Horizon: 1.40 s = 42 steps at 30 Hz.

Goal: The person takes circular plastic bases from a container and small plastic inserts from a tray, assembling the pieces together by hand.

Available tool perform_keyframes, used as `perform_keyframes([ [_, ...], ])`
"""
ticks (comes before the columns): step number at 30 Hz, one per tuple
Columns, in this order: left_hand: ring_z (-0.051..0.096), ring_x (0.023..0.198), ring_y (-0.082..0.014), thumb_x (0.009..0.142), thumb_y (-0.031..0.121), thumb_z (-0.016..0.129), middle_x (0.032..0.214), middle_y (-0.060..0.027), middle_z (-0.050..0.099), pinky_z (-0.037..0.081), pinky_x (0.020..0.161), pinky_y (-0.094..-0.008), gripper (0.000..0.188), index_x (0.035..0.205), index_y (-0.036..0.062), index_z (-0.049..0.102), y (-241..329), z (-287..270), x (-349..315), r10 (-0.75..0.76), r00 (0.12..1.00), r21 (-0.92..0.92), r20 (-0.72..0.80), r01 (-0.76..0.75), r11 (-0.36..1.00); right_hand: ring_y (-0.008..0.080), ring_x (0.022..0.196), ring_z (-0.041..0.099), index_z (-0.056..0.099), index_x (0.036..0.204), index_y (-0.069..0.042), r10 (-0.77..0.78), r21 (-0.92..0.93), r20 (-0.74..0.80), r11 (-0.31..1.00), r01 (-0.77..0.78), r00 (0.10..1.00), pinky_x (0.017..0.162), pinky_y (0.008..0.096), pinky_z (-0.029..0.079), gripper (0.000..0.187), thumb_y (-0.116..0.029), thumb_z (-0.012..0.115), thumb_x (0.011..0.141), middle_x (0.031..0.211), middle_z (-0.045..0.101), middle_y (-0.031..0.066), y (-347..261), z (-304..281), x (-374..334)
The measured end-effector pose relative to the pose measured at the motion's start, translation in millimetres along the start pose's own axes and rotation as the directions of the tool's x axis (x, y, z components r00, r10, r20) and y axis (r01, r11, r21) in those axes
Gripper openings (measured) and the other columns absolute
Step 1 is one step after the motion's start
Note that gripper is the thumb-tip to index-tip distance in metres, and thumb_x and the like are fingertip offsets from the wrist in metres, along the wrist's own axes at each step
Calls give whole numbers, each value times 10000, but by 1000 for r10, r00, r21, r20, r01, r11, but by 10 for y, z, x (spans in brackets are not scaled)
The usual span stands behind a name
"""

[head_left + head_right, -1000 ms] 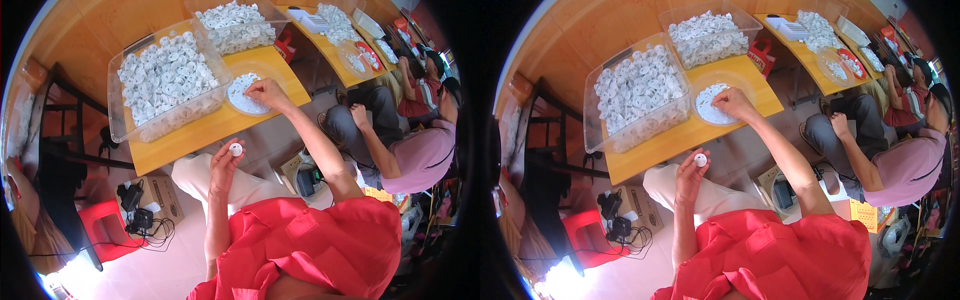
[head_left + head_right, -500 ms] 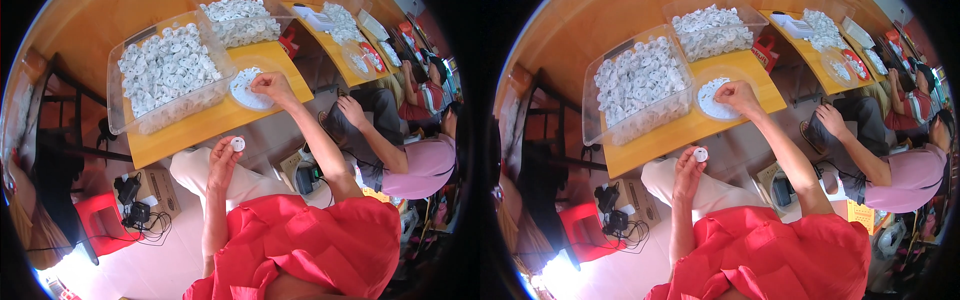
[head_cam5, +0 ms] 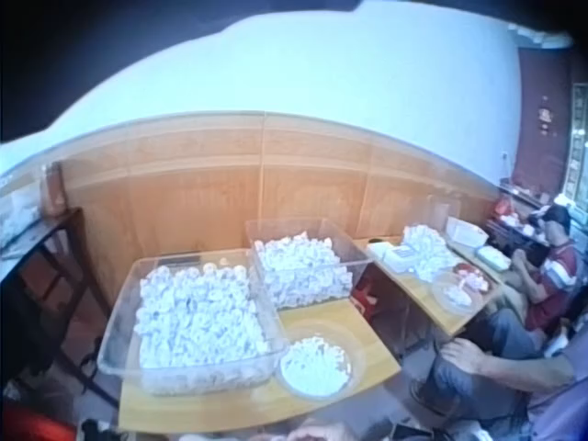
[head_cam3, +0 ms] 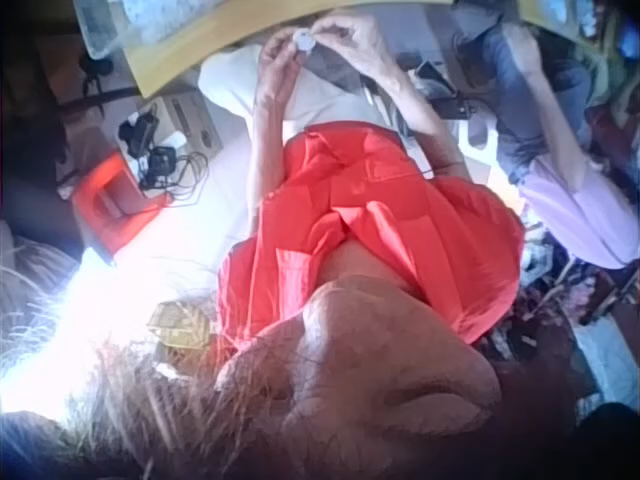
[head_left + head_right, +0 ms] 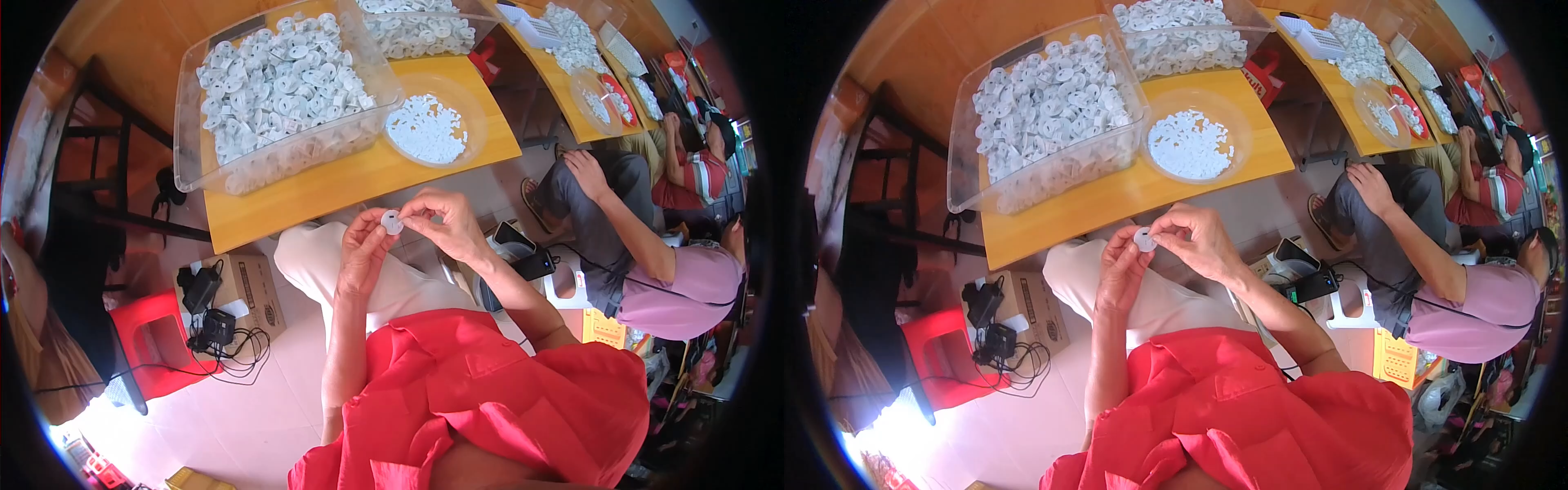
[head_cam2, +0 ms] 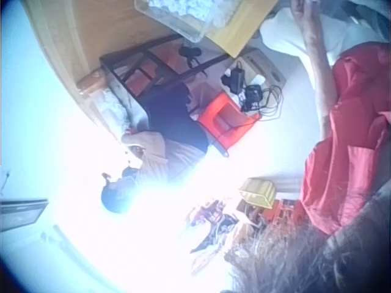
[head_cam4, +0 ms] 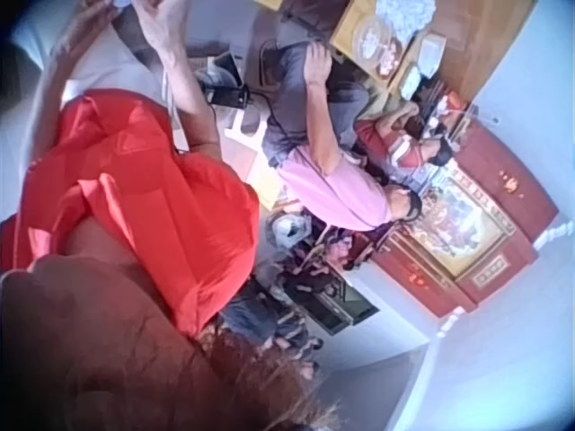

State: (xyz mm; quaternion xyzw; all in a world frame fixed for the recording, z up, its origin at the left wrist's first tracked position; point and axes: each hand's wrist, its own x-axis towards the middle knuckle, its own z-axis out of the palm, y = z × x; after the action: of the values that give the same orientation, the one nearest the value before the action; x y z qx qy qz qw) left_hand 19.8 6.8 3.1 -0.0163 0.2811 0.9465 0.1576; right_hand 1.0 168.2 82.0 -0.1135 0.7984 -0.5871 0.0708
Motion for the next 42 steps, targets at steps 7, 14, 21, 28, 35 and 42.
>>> perform_keyframes([
  [7, 559, 985, -152, 814, 19, 598, 1052, -57, 582, 451, 912, -307, 249, 1051, 41, 527, 3, 5, -11, 20, 1000, 14, 16, -20, 1000, 85, 621, 518, 640, 806, 2, -44, -57, -129, 998, 37, 991, 568, 210, 416, 82, 33, 642, 730, 724, 596, 38, -14, 150, -51],
  [14, 542, 997, -151, 769, -39, 619, 1044, -45, 556, 435, 923, -297, 280, 1020, 49, 531, -5, 9, -5, 64, 998, 19, 3, -64, 998, 126, 534, 529, 606, 775, -19, -233, -203, -227, 961, 188, 945, 460, 242, 413, 73, 23, 628, 719, 684, 572, 59, 77, 250, -44],
  [21, 548, 994, -149, 728, -119, 610, 1068, -49, 558, 452, 871, -269, 388, 1083, 18, 531, -19, -10, -1, 73, 997, 89, -29, -70, 994, 228, 597, 542, 580, 761, -27, -318, -315, -250, 920, 234, 915, 493, 311, 427, 99, 42, 618, 701, 689, 558, 79, 137, 312, -63],
  [28, 557, 978, -150, 722, -132, 613, 1027, -56, 580, 482, 822, -263, 389, 1078, 9, 550, -9, 26, -13, 108, 994, 131, -12, -106, 986, 200, 588, 538, 584, 754, -21, -430, -430, -179, 843, 322, 885, 516, 285, 432, 116, 76, 615, 699, 686, 560, 66, 146, 321, -70],
  [35, 552, 979, -144, 724, -105, 631, 1030, -48, 581, 459, 838, -260, 398, 1092, 19, 545, -15, 12, -21, 100, 995, 142, 0, -99, 985, 228, 619, 551, 588, 834, -26, -251, -208, -192, 955, 210, 949, 532, 306, 441, 146, 43, 633, 714, 714, 563, 80, 79, 289, -97],
  [42, 550, 985, -147, 711, -107, 649, 1025, -54, 582, 473, 813, -250, 401, 1078, 20, 549, -25, -5, -13, 102, 995, 114, -3, -101, 988, 245, 633, 559, 576, 819, -17, -269, -306, -169, 929, 209, 948, 545, 315, 446, 134, 30, 638, 709, 732, 572, 90, 62, 233, -141],
])
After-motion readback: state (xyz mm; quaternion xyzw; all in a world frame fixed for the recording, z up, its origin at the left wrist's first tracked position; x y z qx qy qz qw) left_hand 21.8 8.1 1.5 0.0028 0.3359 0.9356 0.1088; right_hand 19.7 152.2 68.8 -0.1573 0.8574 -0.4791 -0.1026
